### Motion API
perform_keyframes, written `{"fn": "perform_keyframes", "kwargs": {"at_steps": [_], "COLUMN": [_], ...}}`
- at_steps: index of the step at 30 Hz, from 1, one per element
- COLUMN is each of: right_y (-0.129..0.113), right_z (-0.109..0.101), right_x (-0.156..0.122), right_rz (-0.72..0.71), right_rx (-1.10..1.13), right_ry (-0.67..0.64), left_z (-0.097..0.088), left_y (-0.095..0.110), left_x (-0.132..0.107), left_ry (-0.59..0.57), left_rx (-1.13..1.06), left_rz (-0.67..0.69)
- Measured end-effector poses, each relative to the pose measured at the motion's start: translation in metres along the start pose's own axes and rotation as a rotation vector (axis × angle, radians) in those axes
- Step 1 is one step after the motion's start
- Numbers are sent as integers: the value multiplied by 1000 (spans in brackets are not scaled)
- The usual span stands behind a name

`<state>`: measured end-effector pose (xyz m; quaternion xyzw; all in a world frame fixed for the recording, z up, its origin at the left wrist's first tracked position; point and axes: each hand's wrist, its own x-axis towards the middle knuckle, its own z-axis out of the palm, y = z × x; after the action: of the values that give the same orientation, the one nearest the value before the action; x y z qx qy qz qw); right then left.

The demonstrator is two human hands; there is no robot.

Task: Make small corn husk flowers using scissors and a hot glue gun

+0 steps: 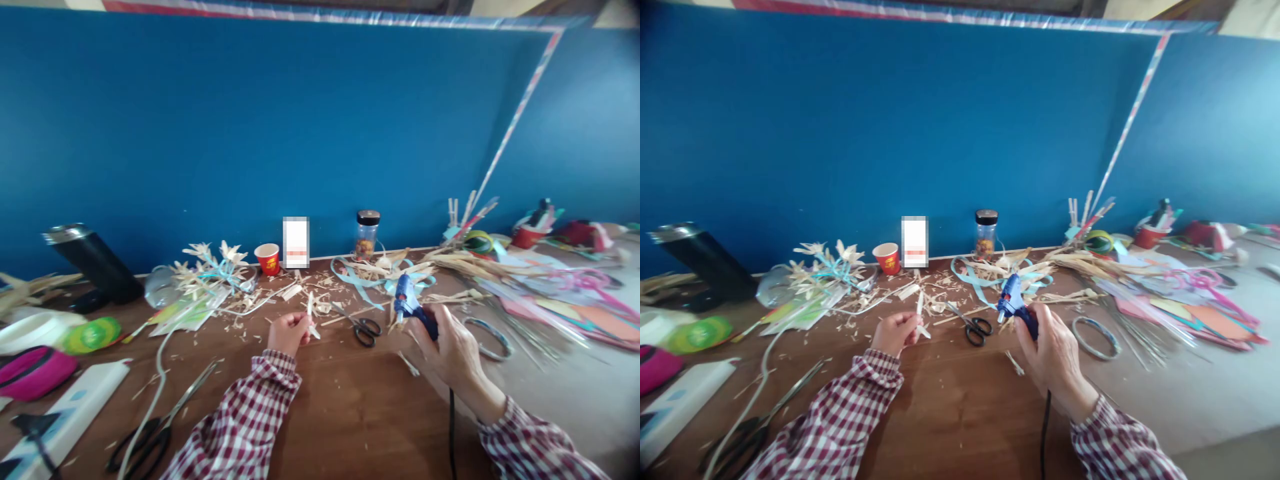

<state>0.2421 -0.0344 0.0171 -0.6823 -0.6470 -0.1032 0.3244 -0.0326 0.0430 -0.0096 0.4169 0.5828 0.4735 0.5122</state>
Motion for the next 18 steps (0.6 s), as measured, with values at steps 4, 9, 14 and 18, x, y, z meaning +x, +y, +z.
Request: {"fn": "perform_keyframes", "kwargs": {"at_steps": [4, 9, 14, 18], "right_y": [45, 90, 112, 113], "right_z": [-20, -35, -35, -36], "right_x": [-15, -31, -44, -45], "right_rz": [-14, 69, 94, 149], "right_rx": [-276, -480, -563, -540], "right_ry": [12, -20, -64, -102], "left_z": [1, 4, 4, 4], "left_y": [-3, -2, -2, -2], "left_x": [1, 2, 2, 1], "left_ry": [4, 29, 23, 13], "left_rx": [-75, -155, -170, -170], "left_rz": [-19, -75, -71, -75]}}
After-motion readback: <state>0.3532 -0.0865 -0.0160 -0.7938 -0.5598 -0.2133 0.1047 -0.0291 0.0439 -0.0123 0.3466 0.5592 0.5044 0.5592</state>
